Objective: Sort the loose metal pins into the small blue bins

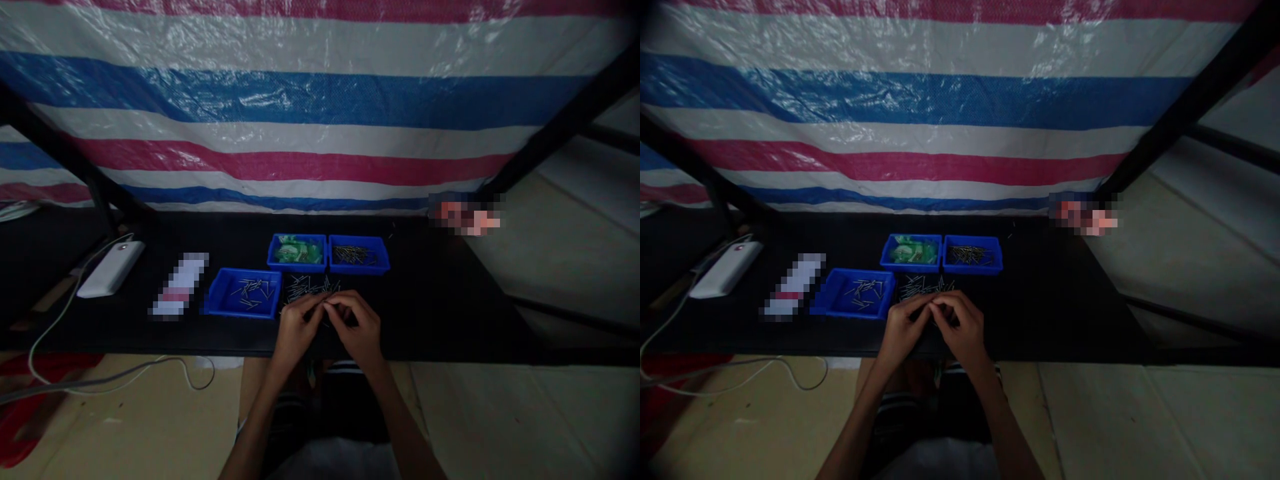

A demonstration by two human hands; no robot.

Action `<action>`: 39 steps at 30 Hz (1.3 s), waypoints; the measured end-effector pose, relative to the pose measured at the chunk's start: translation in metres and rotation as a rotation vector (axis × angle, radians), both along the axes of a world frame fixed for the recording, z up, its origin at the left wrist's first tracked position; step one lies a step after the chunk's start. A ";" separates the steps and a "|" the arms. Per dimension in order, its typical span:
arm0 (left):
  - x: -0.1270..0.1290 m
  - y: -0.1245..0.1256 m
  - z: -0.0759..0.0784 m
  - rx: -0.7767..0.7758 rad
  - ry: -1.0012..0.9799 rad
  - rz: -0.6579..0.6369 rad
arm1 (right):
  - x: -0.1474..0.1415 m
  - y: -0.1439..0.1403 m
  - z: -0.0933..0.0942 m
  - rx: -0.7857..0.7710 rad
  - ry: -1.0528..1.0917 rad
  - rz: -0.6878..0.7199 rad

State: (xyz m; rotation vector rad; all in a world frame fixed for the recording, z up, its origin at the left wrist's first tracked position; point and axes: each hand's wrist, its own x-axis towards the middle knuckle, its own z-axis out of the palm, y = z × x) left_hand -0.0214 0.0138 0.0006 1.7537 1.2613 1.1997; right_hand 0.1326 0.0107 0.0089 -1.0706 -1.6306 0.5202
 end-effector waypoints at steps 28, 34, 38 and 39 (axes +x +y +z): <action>-0.001 0.000 0.000 0.046 -0.067 -0.030 | 0.004 0.001 0.002 -0.043 0.094 0.063; -0.002 0.000 -0.001 0.046 -0.080 -0.051 | 0.004 0.003 0.000 -0.103 0.095 0.153; -0.003 0.001 -0.001 0.042 -0.083 -0.035 | 0.004 0.004 -0.002 -0.136 0.118 0.208; -0.003 0.001 -0.002 0.039 -0.085 -0.036 | 0.004 0.005 -0.002 -0.141 0.124 0.210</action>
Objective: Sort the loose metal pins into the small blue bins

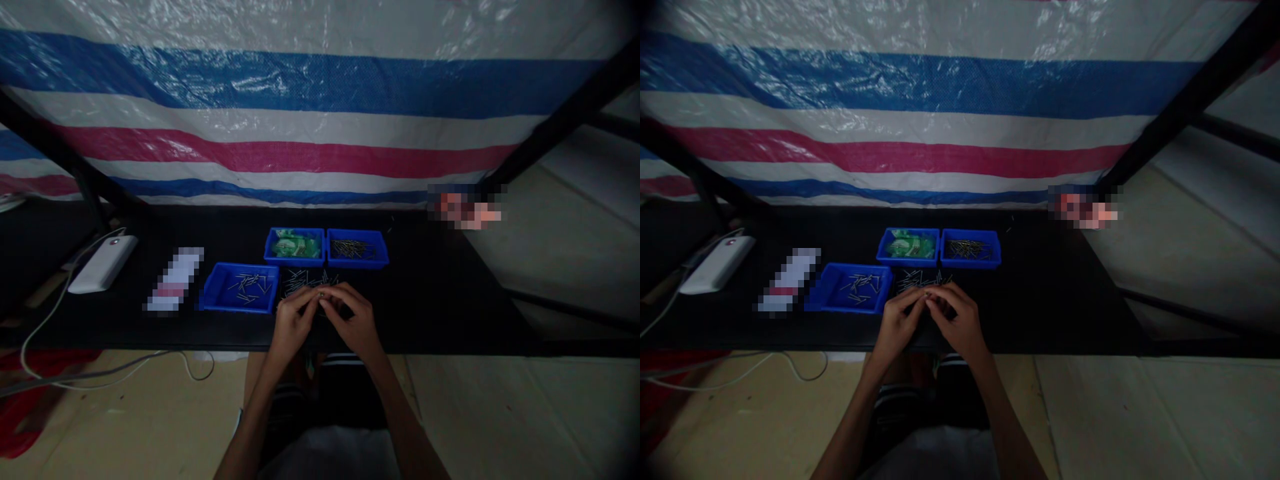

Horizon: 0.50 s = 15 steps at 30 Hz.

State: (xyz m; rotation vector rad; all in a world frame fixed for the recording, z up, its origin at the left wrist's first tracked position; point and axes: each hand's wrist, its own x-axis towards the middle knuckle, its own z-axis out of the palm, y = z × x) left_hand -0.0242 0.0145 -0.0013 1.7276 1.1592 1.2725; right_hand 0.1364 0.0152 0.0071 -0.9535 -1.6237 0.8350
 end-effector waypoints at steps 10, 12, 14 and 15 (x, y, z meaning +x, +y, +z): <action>0.001 -0.001 0.000 -0.026 0.045 -0.024 | 0.000 0.000 -0.002 0.000 0.008 -0.042; 0.001 -0.002 0.001 -0.028 0.049 -0.016 | 0.000 0.000 -0.002 -0.005 0.002 -0.050; 0.001 -0.002 0.001 -0.026 0.057 -0.008 | 0.000 0.000 -0.002 -0.010 -0.006 -0.053; 0.001 -0.002 0.002 -0.024 0.060 -0.006 | 0.000 0.000 -0.003 -0.013 -0.009 -0.055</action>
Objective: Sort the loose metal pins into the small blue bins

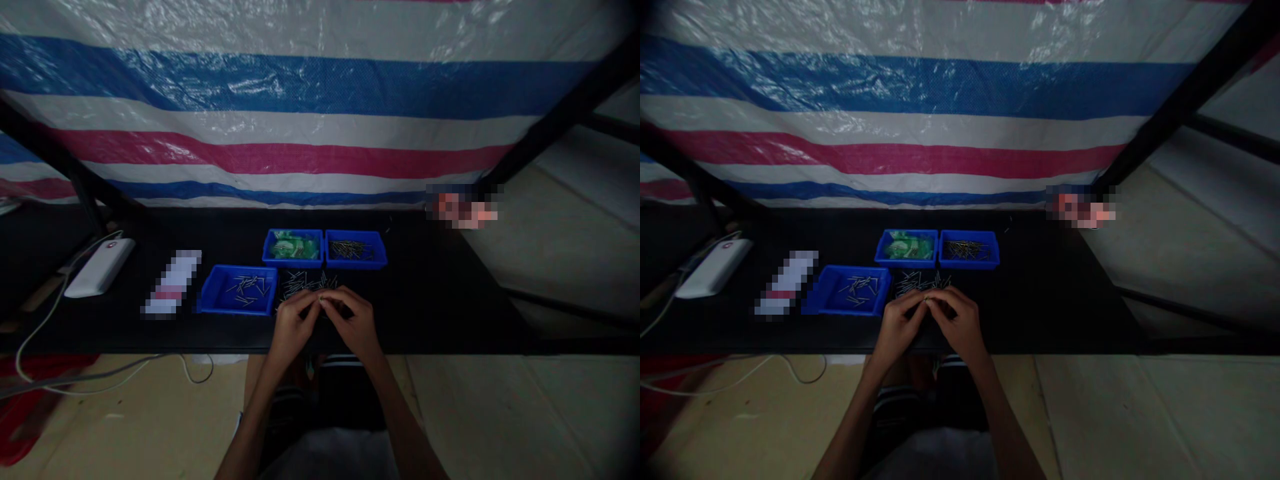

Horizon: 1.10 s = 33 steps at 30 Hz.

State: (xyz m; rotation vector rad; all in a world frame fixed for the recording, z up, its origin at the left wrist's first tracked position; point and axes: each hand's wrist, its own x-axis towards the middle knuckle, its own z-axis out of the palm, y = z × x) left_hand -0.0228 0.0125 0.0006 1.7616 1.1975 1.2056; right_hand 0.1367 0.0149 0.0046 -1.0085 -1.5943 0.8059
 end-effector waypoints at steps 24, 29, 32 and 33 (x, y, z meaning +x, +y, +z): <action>0.001 -0.001 0.004 0.017 0.016 0.026 | 0.000 0.000 -0.004 -0.095 -0.042 -0.033; 0.001 -0.001 0.002 0.005 0.008 0.026 | 0.000 0.001 -0.004 -0.105 -0.040 -0.034; 0.002 -0.001 0.003 0.004 0.013 0.031 | 0.000 0.001 -0.005 -0.104 -0.045 -0.038; 0.002 -0.001 0.003 0.004 0.018 0.032 | 0.000 0.001 -0.005 -0.104 -0.047 -0.043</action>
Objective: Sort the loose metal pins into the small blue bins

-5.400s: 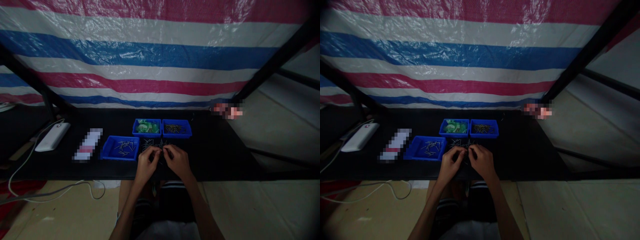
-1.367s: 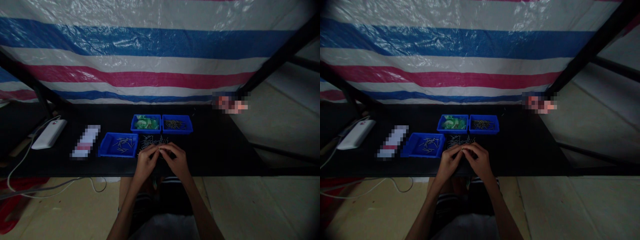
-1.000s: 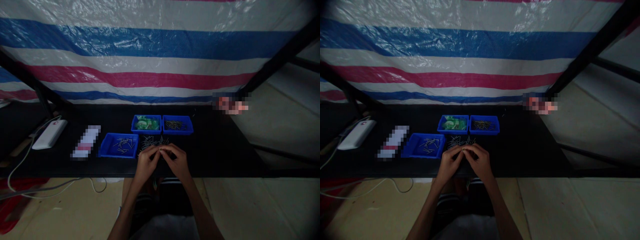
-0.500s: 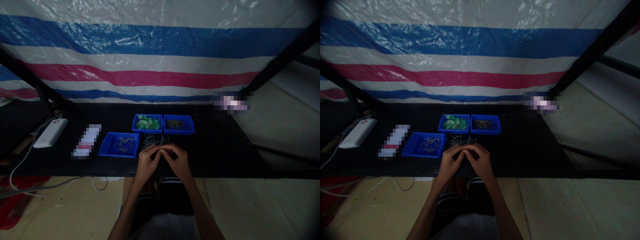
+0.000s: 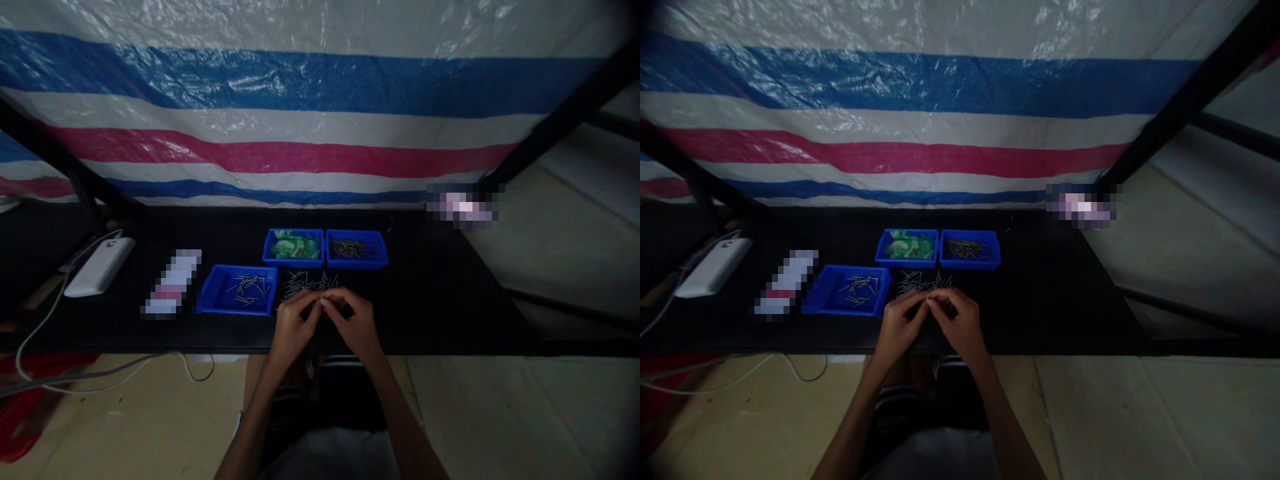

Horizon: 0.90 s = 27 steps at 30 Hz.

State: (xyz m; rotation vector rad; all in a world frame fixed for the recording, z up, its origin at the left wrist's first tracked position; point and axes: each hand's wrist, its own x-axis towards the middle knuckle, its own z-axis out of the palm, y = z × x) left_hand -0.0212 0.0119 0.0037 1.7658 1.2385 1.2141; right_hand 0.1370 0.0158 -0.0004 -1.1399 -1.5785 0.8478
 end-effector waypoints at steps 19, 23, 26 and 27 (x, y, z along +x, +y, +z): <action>-0.001 0.001 -0.003 0.008 0.004 -0.003 | 0.000 0.001 0.001 0.002 -0.012 -0.013; 0.000 0.000 -0.001 0.011 0.002 0.008 | -0.001 0.001 0.003 0.003 -0.016 -0.013; 0.000 0.001 -0.002 0.021 0.010 0.007 | -0.001 0.001 0.003 0.008 -0.025 -0.009; 0.000 0.001 -0.003 0.024 0.015 0.007 | -0.001 0.000 0.003 0.009 -0.027 -0.009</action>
